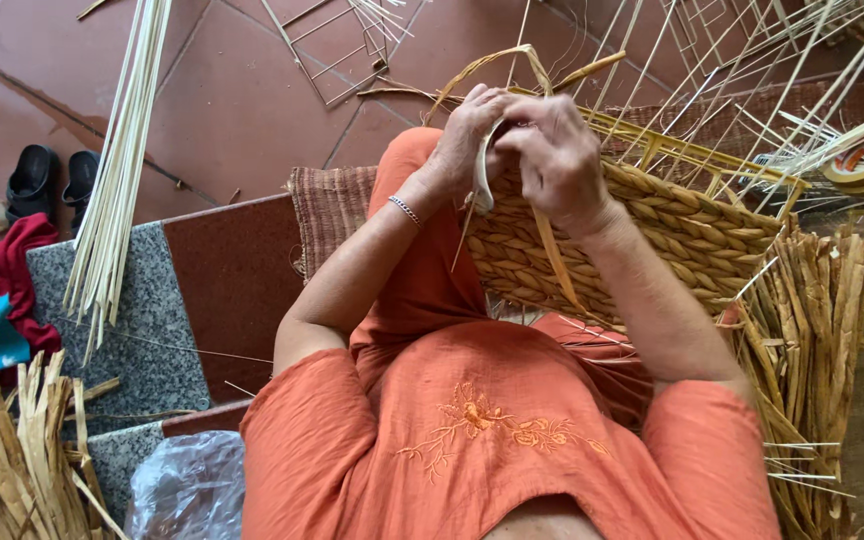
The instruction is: The person weaves a rectangular basket by hand, interlacing dried palm leaves through a metal frame. They repeatedly pull and tuck the leaves to form a tight pattern along the basket's edge.
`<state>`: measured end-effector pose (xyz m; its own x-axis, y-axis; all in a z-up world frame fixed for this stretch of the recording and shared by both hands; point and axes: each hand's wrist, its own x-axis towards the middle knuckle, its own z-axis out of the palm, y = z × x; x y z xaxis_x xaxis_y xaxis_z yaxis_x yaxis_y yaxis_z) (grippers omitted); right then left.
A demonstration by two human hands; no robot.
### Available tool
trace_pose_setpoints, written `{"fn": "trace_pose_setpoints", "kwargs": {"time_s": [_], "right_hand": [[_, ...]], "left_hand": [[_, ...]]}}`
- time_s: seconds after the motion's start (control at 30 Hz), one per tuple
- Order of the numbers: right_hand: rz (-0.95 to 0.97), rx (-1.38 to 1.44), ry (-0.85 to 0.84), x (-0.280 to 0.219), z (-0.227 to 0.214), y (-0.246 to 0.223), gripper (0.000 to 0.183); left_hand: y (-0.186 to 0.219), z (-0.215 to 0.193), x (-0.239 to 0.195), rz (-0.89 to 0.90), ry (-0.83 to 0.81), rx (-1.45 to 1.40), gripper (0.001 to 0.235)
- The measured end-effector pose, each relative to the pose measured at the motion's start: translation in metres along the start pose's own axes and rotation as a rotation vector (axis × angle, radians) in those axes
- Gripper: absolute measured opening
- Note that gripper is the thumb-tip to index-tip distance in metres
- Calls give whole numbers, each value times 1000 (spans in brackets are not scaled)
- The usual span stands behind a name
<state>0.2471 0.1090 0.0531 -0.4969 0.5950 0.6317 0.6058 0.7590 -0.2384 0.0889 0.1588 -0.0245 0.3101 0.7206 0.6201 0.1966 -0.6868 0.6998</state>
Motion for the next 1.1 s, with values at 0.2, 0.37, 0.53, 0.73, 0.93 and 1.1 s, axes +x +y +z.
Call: {"fn": "trace_pose_setpoints", "kwargs": {"time_s": [0.2,0.37,0.53,0.73,0.93,1.1], "right_hand": [[18,-85,-249,7,-13,61,33],[-110,-474,-481,9,-27,69,8],[-375,-772,-366,36,-33,46,31],[-483,-806,-429,40,-63,8,24],[-205,-899,-543,1,-106,6,38],[28,-998,-532,-44,-166,-3,38]], "left_hand": [[10,14,-1,-157,93,22,16],[22,7,-5,-130,136,-12,19],[30,-3,-11,-128,136,-55,24],[26,1,-13,-103,155,-60,22],[27,2,-10,-193,129,-68,19],[28,-2,-8,-296,104,-186,18]]}}
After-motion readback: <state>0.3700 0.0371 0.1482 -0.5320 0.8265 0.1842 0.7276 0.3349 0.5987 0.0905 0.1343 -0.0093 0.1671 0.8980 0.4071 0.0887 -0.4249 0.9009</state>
